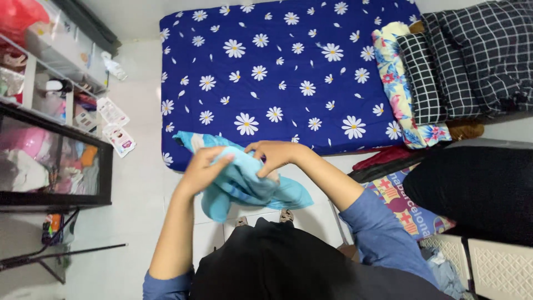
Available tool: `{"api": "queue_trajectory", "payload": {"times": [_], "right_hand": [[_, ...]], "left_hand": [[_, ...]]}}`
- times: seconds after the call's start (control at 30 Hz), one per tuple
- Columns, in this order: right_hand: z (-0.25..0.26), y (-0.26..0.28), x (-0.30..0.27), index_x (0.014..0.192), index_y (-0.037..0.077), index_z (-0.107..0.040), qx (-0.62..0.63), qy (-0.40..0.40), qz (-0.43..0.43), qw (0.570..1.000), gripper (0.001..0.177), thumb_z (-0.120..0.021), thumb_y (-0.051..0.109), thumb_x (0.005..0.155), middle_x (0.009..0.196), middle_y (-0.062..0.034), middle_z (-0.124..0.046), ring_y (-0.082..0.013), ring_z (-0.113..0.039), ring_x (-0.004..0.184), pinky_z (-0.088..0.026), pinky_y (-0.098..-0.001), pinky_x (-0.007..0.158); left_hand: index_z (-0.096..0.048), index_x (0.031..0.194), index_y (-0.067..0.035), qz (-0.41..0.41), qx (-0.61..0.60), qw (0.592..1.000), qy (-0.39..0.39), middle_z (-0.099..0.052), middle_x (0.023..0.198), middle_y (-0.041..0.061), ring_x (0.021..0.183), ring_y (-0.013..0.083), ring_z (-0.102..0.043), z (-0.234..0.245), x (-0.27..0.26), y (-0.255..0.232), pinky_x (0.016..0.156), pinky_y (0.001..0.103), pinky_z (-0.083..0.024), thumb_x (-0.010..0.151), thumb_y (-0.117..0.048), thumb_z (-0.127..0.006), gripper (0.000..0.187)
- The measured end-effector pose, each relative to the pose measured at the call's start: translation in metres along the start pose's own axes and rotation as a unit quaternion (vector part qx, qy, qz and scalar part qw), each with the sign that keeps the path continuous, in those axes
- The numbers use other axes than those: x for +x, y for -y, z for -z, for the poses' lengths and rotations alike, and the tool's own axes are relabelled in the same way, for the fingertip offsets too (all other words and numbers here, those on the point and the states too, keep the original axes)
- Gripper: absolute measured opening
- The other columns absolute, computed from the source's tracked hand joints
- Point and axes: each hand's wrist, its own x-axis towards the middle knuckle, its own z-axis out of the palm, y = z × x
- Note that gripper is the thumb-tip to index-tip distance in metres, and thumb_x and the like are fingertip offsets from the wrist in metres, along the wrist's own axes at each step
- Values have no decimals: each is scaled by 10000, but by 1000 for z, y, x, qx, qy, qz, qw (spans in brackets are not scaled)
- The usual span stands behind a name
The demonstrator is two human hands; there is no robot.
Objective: Folding a blanket on a bed and tidying items in a bedroom.
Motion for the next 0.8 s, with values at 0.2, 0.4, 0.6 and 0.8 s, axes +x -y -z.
{"api": "queue_trajectory", "payload": {"times": [0.2,0.4,0.6,0.8], "right_hand": [[-17,-90,-10,1010,71,-762,-260,21,-84,962,667,-827,601,610,1296,-108,-665,-337,-622,1169,-541,-461,906],[19,-183,-65,1007,207,-800,-372,-26,-314,873,487,-838,564,679,1007,-81,-762,-304,-743,954,-600,-460,790],[121,-148,-130,926,251,-805,-488,-329,-282,758,190,-831,340,761,872,-33,-743,-250,-723,747,-551,-420,610],[164,-144,-222,905,174,-776,-514,-460,-255,678,168,-832,249,765,997,9,-748,-218,-718,852,-563,-360,732]], "left_hand": [[-607,1215,9,-10,-81,919,-385,-659,1160,82,1062,186,-621,121,-59,43,956,347,-506,1081,-224,-667,276],[-619,1155,-87,-105,-165,872,-448,-656,1069,4,948,108,-609,215,-106,64,903,273,-513,1216,-204,-604,132],[-639,1184,-63,-57,-66,874,-478,-651,1093,-15,988,89,-576,253,-122,118,926,257,-489,1220,-170,-639,112],[-608,1257,-55,-82,-86,841,-528,-653,1178,25,1056,138,-630,315,-139,162,972,326,-547,1184,-120,-607,98]]}}
